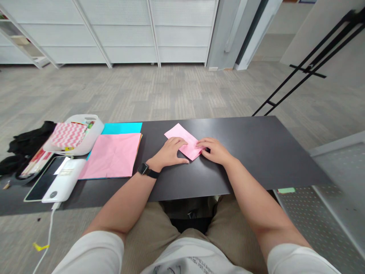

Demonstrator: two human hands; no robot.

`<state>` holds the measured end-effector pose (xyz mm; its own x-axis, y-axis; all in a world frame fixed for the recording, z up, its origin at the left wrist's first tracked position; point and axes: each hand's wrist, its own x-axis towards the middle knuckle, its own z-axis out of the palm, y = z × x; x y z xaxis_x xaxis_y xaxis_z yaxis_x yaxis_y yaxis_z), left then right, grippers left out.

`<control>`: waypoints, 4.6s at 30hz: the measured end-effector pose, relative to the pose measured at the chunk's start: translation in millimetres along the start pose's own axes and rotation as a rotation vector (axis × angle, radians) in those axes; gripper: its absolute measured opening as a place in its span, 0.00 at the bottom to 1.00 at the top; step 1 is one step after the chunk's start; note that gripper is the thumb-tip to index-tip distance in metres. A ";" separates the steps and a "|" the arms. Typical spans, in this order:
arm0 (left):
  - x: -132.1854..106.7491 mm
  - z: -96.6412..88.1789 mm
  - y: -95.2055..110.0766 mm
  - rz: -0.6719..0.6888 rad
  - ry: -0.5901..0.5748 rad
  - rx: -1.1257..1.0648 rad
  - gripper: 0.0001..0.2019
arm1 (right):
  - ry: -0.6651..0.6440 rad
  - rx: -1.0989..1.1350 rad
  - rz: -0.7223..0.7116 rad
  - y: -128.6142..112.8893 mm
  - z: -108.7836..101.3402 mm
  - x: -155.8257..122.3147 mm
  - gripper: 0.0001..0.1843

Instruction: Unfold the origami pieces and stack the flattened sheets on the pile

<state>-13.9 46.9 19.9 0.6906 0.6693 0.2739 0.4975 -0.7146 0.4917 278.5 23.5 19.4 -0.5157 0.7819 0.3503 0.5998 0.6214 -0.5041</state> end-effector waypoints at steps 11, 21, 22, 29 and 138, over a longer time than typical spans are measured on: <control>2.8 -7.7 4.2 -0.121 0.164 0.060 0.09 | 0.112 0.063 -0.011 -10.1 -8.9 1.2 0.11; -1.0 -7.1 14.9 -0.008 0.119 -0.232 0.12 | 0.000 0.012 0.045 2.3 -3.0 -1.0 0.27; -0.9 -7.2 16.9 0.009 0.118 -0.253 0.12 | -0.003 0.016 0.032 2.8 -2.7 -0.5 0.23; -0.7 -7.4 11.9 -0.014 0.043 -0.037 0.11 | -0.061 0.031 -0.017 1.7 -5.8 -0.1 0.13; -6.8 0.8 48.5 -0.007 -0.183 0.210 0.21 | -0.043 -0.268 0.212 -16.4 11.7 15.5 0.10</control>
<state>5.9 7.5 41.2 0.7609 0.6399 0.1076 0.5873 -0.7496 0.3053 253.5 24.8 23.9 -0.3845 0.8957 0.2234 0.8328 0.4410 -0.3346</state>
